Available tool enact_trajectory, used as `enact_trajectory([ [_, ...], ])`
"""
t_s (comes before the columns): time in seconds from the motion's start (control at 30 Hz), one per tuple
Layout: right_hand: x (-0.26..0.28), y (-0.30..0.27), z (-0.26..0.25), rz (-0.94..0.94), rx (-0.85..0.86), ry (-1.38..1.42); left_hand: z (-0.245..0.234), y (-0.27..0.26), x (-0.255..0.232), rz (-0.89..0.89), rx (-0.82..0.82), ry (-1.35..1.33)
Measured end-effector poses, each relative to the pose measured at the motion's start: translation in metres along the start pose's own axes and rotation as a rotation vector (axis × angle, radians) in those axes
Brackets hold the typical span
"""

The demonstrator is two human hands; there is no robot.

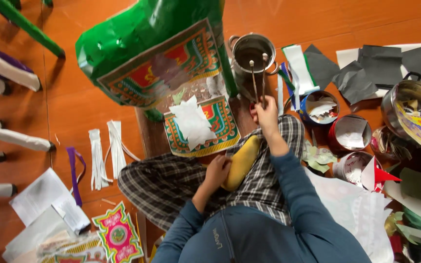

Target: Decorating a paper-mache horse by applying glue and sticking decorative paper patterns onto its surface.

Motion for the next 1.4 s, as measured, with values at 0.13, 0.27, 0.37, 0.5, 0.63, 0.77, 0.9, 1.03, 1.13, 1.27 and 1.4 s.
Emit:
enact_trajectory([
  [0.13, -0.01, 0.094, 0.011, 0.057, -0.01, -0.196, -0.022, -0.003, -0.022, -0.029, -0.041, -0.013],
  [0.27, -0.04, 0.166, 0.021, 0.162, -0.006, -0.413, -0.026, 0.001, -0.02, -0.034, -0.078, -0.017],
  [0.37, -0.003, 0.165, 0.014, -0.14, -0.15, -0.596, -0.03, 0.004, -0.021, -0.098, -0.057, -0.043],
  [0.5, 0.096, 0.026, 0.013, -0.049, -0.086, -0.479, -0.014, 0.006, 0.024, -0.092, -0.108, -0.097],
  [0.63, 0.043, -0.066, 0.027, -0.062, 0.28, -0.029, -0.042, 0.019, 0.003, -0.03, -0.276, -0.22],
  [0.77, 0.0, -0.172, 0.061, -0.081, 0.623, 0.216, -0.121, 0.027, -0.096, -0.095, -0.374, -0.461],
  [0.9, 0.039, -0.24, 0.092, 0.054, 0.838, 0.331, -0.158, 0.017, -0.134, -0.109, -0.325, -0.506],
  [1.03, 0.035, -0.265, 0.1, -0.01, 0.988, 0.096, -0.127, -0.009, -0.097, -0.177, -0.34, -0.745],
  [1.13, 0.045, -0.263, 0.093, -0.198, 0.838, -0.178, -0.148, -0.043, -0.106, -0.163, -0.403, -0.634],
  [1.27, 0.16, -0.248, 0.065, -0.527, 0.495, -0.229, -0.181, -0.082, -0.139, -0.133, -0.365, -0.165],
  [1.4, 0.203, -0.248, 0.061, -0.753, 0.382, -0.254, -0.184, -0.102, -0.161, -0.198, -0.286, -0.106],
])
Point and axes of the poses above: each hand's wrist, its own y-axis towards the middle knuckle, its own z-axis out of the palm, x = y × z, the point moved 6 cm from there along y, towards the middle knuckle, and after that the axes turned 4 degrees about z, right-handed, at the moved point
